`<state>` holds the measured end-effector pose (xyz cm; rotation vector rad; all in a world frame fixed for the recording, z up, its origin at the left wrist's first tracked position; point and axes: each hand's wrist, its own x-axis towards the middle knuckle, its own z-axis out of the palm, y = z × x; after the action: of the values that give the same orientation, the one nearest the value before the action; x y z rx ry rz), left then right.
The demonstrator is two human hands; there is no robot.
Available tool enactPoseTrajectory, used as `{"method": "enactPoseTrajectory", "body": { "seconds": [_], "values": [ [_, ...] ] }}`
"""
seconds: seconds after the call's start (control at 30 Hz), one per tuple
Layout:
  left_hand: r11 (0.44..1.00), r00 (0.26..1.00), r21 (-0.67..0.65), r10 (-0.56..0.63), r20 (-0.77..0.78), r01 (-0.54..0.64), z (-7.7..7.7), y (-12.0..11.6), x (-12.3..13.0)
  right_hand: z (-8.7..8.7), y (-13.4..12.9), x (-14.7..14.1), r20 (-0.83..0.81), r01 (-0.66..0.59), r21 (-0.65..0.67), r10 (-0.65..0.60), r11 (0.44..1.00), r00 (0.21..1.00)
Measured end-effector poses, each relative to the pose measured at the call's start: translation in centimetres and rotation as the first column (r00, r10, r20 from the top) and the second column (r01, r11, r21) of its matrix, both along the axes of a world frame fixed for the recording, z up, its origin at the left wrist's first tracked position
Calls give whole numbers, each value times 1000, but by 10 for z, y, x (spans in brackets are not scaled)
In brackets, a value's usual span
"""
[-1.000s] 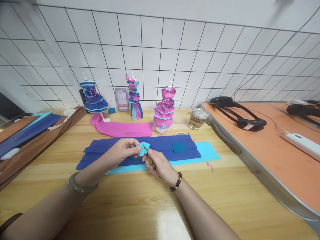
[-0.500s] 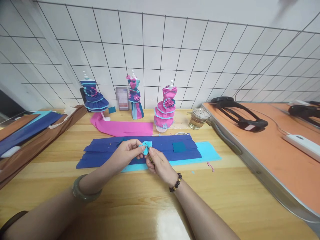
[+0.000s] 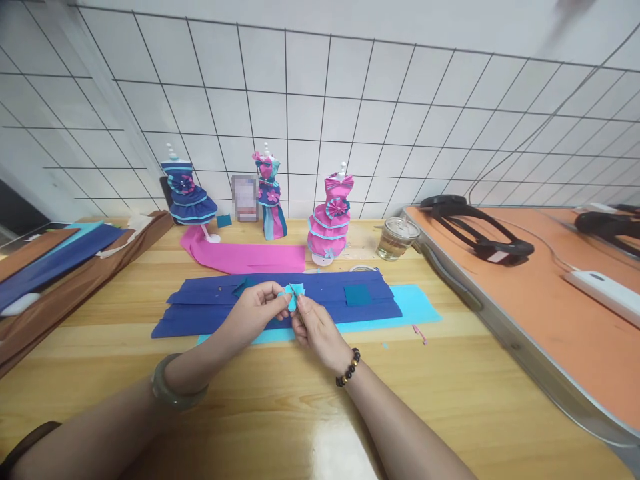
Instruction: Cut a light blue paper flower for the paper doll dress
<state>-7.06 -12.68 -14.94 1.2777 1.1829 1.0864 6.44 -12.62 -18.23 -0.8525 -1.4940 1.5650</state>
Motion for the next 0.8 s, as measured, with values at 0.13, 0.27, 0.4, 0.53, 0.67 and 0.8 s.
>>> {"method": "enactPoseTrajectory", "body": {
  "seconds": [0.13, 0.27, 0.4, 0.53, 0.67, 0.8],
  "values": [
    [1000, 1000, -2, -7, 6, 7, -2, 1, 0, 1, -1, -1, -13, 4, -7, -4, 1000, 1000],
    [1000, 1000, -15, -14, 10, 14, -1, 1, 0, 4, -2, -2, -6, 17, -5, -17, 1000, 1000],
    [1000, 1000, -20, -9, 1, 9, 2, 1, 0, 3, -2, -3, -9, 21, -21, -21, 1000, 1000],
    [1000, 1000, -14, -19, 7, 20, 1, 2, -1, 0, -2, -3, -37, 26, -37, -27, 999, 999],
    [1000, 1000, 4, -25, 17, 25, -1, 2, -2, 0, -2, -5, -33, 44, -25, -45, 999, 998],
    [1000, 999, 5, -25, 21, 25, -2, 2, -2, 3, -2, -6, -39, 52, -31, -54, 998, 998]
  ]
}}
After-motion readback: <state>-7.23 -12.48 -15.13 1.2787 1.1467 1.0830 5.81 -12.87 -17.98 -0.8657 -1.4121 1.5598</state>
